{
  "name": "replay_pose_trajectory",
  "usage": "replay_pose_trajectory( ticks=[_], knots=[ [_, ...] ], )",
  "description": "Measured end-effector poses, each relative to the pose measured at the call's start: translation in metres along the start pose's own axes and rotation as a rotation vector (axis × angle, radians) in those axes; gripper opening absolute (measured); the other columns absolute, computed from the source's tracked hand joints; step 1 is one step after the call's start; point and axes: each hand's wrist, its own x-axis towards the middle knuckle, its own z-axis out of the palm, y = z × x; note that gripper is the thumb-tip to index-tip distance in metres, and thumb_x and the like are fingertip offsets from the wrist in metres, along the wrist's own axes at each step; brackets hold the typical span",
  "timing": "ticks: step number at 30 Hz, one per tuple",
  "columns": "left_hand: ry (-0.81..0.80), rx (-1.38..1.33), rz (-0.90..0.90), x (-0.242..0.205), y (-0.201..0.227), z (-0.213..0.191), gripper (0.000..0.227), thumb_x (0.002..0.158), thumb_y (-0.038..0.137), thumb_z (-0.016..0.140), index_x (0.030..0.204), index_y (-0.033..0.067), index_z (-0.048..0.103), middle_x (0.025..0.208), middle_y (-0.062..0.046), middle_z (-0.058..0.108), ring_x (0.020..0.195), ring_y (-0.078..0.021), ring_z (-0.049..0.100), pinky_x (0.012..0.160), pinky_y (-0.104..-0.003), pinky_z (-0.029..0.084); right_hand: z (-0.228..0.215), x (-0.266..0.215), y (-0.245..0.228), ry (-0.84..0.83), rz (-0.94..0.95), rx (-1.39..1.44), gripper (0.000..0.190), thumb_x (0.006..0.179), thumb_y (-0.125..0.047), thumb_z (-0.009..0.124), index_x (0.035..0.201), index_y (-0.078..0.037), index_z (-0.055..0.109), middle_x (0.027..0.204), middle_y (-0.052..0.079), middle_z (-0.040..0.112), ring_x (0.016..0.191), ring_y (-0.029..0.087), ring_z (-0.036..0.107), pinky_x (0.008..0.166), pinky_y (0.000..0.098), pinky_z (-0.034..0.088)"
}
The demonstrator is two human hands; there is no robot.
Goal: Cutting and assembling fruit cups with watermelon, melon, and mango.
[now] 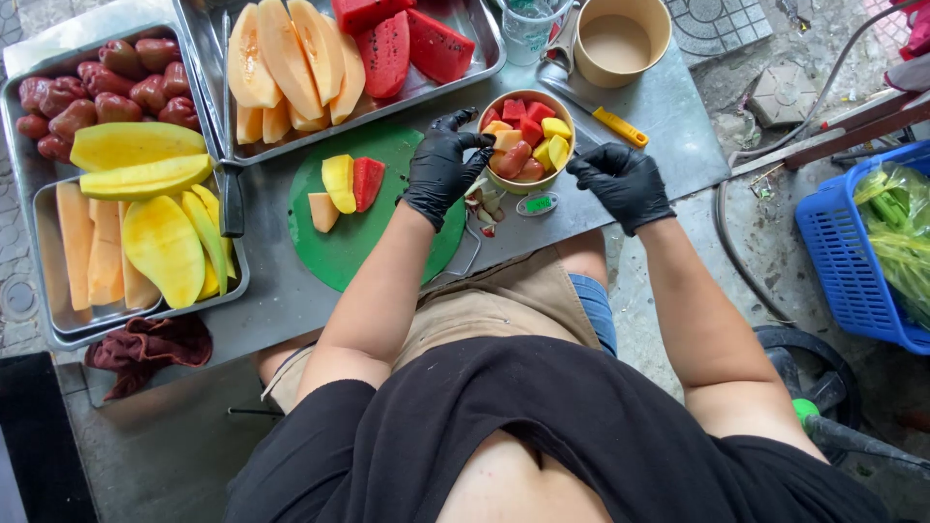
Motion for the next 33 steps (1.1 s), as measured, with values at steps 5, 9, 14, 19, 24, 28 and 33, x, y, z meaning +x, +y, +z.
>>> replay_pose_trajectory(
  ticks=[5,9,14,19,24,28,33],
  knots=[
    [0.117,-0.07,0.014,-0.015,-0.018,-0.064,0.029,0.087,0.017,0.079,0.115,0.0149,0.077,0.133,-0.018,0.065,0.123,-0.0368,0.061,0.107,-0.044,0.047,0.049,-0.029,-0.047,-0.154,-0.123,-0.549,0.035,0.09,-0.021,0.076,0.124,-0.014,0.072,0.111,0.013,0.074,0.097,0.024,0.069,0.087,0.0366,0.055],
    [0.332,0.015,-0.004,-0.06,-0.055,-0.135,0.027,0.094,0.011,0.073,0.12,0.0098,0.073,0.126,-0.014,0.071,0.123,-0.0336,0.066,0.111,-0.043,0.049,0.018,-0.033,0.041,-0.072,-0.24,-0.865,0.026,0.09,-0.024,0.073,0.115,-0.017,0.075,0.112,0.013,0.075,0.107,0.033,0.07,0.102,0.0443,0.053],
    [0.228,0.155,-0.234,-0.096,-0.08,-0.137,0.031,0.092,0.021,0.072,0.121,0.0114,0.073,0.121,-0.013,0.072,0.114,-0.0327,0.067,0.103,-0.042,0.051,-0.027,-0.021,0.059,0.223,-0.176,-1.145,0.047,0.087,-0.023,0.077,0.132,-0.013,0.069,0.12,0.02,0.068,0.112,0.04,0.06,0.099,0.0525,0.05],
    [0.17,0.347,-0.26,-0.093,-0.11,-0.129,0.041,0.085,0.026,0.072,0.122,0.0111,0.07,0.114,-0.015,0.072,0.105,-0.0379,0.065,0.094,-0.047,0.051,-0.035,-0.01,0.06,0.183,0.075,-1.152,0.039,0.09,-0.019,0.076,0.128,-0.016,0.07,0.114,0.022,0.069,0.105,0.042,0.063,0.092,0.052,0.052],
    [0.125,0.26,-0.623,-0.112,-0.163,-0.156,0.035,0.093,0.022,0.065,0.126,0.0121,0.067,0.118,-0.019,0.069,0.111,-0.0384,0.064,0.097,-0.049,0.05,-0.045,-0.032,0.066,0.224,0.178,-0.785,0.046,0.098,-0.016,0.066,0.144,-0.013,0.064,0.105,0.016,0.069,0.094,0.031,0.068,0.088,0.0456,0.052],
    [0.25,0.285,-0.478,-0.131,-0.163,-0.165,0.035,0.094,0.021,0.068,0.127,0.0098,0.068,0.124,-0.019,0.07,0.114,-0.0379,0.065,0.101,-0.048,0.051,-0.067,-0.053,0.103,0.246,0.139,-0.517,0.028,0.106,-0.013,0.066,0.134,-0.006,0.065,0.109,0.009,0.07,0.096,0.02,0.067,0.088,0.037,0.05],
    [-0.036,0.241,-0.395,-0.151,-0.168,-0.142,0.07,0.065,0.027,0.086,0.129,0.0095,0.065,0.127,-0.018,0.066,0.122,-0.0361,0.059,0.106,-0.043,0.043,-0.002,-0.076,-0.009,0.318,0.153,-0.03,0.025,0.113,-0.009,0.062,0.138,-0.008,0.061,0.102,0.002,0.064,0.077,0.01,0.06,0.061,0.0245,0.047]
  ],
)
